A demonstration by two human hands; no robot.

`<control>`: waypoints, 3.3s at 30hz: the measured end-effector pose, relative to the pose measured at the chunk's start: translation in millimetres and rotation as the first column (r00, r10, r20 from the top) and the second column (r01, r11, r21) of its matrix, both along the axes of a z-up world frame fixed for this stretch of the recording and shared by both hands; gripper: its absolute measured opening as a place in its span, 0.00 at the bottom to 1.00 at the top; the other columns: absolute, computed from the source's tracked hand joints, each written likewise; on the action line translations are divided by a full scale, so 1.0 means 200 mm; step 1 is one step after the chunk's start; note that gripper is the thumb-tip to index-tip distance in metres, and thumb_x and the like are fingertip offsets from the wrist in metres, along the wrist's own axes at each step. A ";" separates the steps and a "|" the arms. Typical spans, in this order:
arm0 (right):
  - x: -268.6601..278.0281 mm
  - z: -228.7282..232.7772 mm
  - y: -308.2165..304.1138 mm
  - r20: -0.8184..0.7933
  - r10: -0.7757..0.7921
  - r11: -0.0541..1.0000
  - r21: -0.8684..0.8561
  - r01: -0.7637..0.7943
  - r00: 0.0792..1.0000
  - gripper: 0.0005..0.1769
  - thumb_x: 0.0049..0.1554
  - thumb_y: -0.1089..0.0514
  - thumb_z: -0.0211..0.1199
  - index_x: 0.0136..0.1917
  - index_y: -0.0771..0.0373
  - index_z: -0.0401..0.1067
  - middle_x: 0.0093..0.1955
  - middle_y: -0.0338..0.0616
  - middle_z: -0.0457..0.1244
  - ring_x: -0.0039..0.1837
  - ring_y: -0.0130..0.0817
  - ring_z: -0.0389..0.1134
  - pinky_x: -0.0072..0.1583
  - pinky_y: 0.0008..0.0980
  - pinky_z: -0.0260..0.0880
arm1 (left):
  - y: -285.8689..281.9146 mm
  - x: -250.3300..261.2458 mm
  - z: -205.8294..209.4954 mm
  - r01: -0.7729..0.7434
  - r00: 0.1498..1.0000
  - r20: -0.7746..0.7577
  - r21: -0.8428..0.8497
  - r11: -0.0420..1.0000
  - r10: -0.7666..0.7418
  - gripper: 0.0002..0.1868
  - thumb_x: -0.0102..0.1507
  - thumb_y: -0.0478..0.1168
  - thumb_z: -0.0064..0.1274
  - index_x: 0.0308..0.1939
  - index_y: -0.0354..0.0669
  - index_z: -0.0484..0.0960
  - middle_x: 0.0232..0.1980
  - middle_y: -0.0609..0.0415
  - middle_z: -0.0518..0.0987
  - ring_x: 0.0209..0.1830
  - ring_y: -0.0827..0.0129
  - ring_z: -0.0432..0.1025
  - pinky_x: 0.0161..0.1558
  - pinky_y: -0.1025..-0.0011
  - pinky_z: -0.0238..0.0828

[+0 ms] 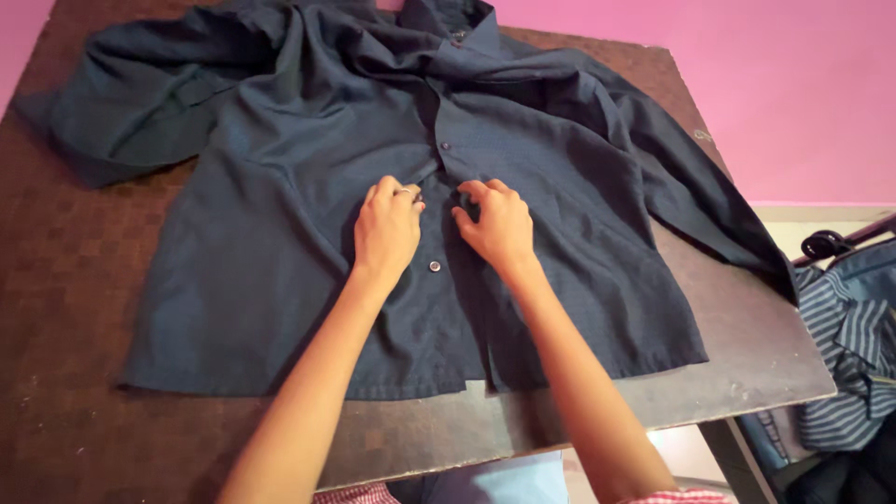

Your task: The person takes a shirt from a basket, spreads it on a table, and fastens the buttons from the collar down to the hem.

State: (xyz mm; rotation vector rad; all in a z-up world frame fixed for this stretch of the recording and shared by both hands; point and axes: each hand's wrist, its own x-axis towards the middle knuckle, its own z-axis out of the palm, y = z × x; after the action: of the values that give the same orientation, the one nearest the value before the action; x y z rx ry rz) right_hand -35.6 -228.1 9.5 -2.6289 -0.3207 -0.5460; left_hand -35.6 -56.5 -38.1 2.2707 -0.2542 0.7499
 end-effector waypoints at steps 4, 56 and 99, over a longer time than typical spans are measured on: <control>0.04 -0.08 -0.01 0.046 -0.100 0.994 0.039 0.098 0.994 0.11 0.52 0.57 0.70 0.50 0.57 0.81 0.44 0.47 0.72 0.45 0.46 0.74 0.49 0.43 0.74 | -0.02 -0.07 0.04 -0.013 1.000 0.019 -0.097 0.995 0.015 0.05 0.61 0.33 0.61 0.40 0.37 0.83 0.42 0.49 0.76 0.46 0.50 0.73 0.47 0.56 0.72; 0.04 -0.22 -0.09 -0.080 0.371 0.579 0.799 -0.163 0.925 0.09 0.64 0.69 0.58 0.55 0.70 0.78 0.47 0.34 0.68 0.50 0.18 0.66 0.53 0.18 0.65 | -0.06 -0.03 0.11 0.061 0.918 -0.253 -0.668 0.742 -0.304 0.07 0.63 0.35 0.61 0.42 0.36 0.88 0.30 0.55 0.85 0.25 0.82 0.75 0.29 0.80 0.71; -0.03 -0.10 0.09 -0.057 0.101 0.822 0.568 -0.050 0.993 0.05 0.59 0.66 0.67 0.49 0.67 0.76 0.43 0.39 0.70 0.43 0.21 0.71 0.47 0.25 0.72 | -0.10 -0.02 0.01 -0.050 0.943 -0.279 -0.656 0.753 -0.180 0.13 0.62 0.37 0.62 0.47 0.32 0.86 0.38 0.50 0.87 0.36 0.77 0.82 0.40 0.77 0.78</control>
State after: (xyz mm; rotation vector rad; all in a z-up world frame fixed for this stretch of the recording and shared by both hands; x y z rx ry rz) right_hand -41.6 -209.3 -11.4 -2.0413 -0.1943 -0.4191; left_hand -39.5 -75.9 -35.5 1.6480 0.0881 0.3270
